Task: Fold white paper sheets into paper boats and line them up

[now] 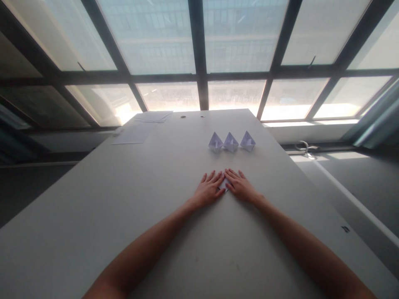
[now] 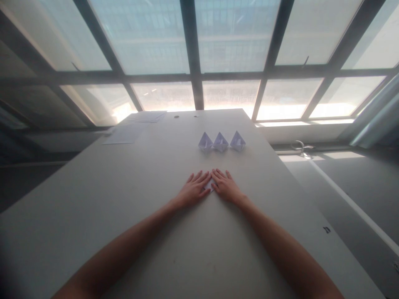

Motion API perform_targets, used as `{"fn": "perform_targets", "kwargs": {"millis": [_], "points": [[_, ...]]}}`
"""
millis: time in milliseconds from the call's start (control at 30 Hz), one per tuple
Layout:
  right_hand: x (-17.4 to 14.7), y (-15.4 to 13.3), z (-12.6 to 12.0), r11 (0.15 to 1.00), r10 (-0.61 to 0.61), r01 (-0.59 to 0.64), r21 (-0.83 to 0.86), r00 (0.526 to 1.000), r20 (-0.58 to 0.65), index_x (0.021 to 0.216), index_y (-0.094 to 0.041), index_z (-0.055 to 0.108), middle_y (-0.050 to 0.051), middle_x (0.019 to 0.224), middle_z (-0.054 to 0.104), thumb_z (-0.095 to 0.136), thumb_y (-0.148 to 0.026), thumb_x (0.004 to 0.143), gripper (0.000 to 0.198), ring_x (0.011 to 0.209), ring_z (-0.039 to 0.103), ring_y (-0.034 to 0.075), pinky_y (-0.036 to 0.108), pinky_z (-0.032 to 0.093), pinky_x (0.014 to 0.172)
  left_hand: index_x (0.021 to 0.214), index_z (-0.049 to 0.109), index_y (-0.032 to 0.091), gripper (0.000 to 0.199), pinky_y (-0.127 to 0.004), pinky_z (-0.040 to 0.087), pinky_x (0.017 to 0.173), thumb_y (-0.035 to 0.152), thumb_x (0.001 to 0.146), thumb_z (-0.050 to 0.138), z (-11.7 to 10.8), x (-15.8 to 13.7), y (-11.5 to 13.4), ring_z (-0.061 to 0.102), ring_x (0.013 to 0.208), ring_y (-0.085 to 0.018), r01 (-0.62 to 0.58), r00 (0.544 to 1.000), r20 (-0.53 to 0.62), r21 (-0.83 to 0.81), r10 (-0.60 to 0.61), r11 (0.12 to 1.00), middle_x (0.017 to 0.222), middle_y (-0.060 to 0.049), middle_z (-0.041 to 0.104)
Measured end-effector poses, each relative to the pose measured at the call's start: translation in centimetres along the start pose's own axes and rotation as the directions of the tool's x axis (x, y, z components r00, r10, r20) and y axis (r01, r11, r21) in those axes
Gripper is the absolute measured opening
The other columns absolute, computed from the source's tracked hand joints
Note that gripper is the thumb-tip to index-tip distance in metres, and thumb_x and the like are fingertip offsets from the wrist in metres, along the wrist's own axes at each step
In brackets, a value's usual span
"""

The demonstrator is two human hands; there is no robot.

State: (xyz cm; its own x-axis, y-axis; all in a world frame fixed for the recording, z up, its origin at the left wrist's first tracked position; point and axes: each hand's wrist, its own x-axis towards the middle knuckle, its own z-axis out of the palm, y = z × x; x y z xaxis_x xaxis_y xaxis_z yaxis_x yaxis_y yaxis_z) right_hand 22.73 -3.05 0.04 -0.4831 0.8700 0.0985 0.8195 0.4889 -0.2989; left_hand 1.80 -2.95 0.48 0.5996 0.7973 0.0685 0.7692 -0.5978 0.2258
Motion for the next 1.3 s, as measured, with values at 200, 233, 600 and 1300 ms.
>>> {"fn": "perform_targets", "kwargs": {"millis": [200, 233, 600, 1300], "points": [[0.0, 0.1, 0.2, 1.0, 0.008, -0.008, 0.004, 1.0, -0.016, 0.155, -0.014, 0.029, 0.01, 0.16, 0.028, 0.032, -0.035, 0.1, 0.059, 0.149, 0.021, 0.021, 0.047, 0.01, 0.122, 0.156, 0.023, 0.028, 0.066, -0.05, 0.011, 0.122, 0.057, 0.099, 0.033, 0.0, 0.0, 0.0, 0.014, 0.151, -0.027, 0.017, 1.0, -0.006, 0.011, -0.017, 1.0, 0.162, -0.004, 0.023], [0.0, 0.1, 0.2, 1.0, 0.016, -0.016, 0.0, 1.0, -0.022, 0.154, -0.012, 0.029, 0.011, 0.16, 0.028, 0.033, -0.036, 0.1, 0.06, 0.15, 0.02, 0.022, 0.046, 0.01, 0.122, 0.156, 0.024, 0.027, 0.066, -0.05, 0.012, 0.122, 0.057, 0.099, 0.033, 0.0, -0.1, 0.0, 0.015, 0.151, -0.027, 0.019, 1.0, -0.01, 0.015, -0.019, 1.0, 0.162, -0.004, 0.023], [0.0, 0.3, 0.2, 0.999, 0.033, -0.03, 0.043, 0.997, -0.074, 0.149, -0.012, 0.04, 0.015, 0.158, 0.033, 0.046, -0.046, 0.095, 0.064, 0.149, 0.022, 0.025, 0.046, 0.014, 0.121, 0.155, 0.029, 0.021, 0.068, -0.05, 0.015, 0.121, 0.06, 0.099, 0.025, 0.3, 0.0, 0.0, 0.017, 0.151, -0.027, 0.035, 0.999, -0.03, 0.046, -0.034, 0.998, 0.162, -0.009, 0.024], [0.5, -2.0, -0.1, 0.651, 0.183, 0.066, 0.756, 0.953, -0.24, 0.133, -0.015, 0.055, 0.005, 0.093, 0.07, 0.065, -0.035, 0.081, 0.057, 0.072, 0.06, 0.017, 0.028, 0.048, 0.063, 0.139, 0.048, 0.018, 0.06, -0.027, 0.048, 0.071, 0.042, 0.087, 0.064, -0.7, 0.1, -0.5, 0.058, 0.074, -0.016, 0.019, 0.935, -0.266, -0.624, -0.235, 0.781, 0.083, 0.0, 0.063]]}}
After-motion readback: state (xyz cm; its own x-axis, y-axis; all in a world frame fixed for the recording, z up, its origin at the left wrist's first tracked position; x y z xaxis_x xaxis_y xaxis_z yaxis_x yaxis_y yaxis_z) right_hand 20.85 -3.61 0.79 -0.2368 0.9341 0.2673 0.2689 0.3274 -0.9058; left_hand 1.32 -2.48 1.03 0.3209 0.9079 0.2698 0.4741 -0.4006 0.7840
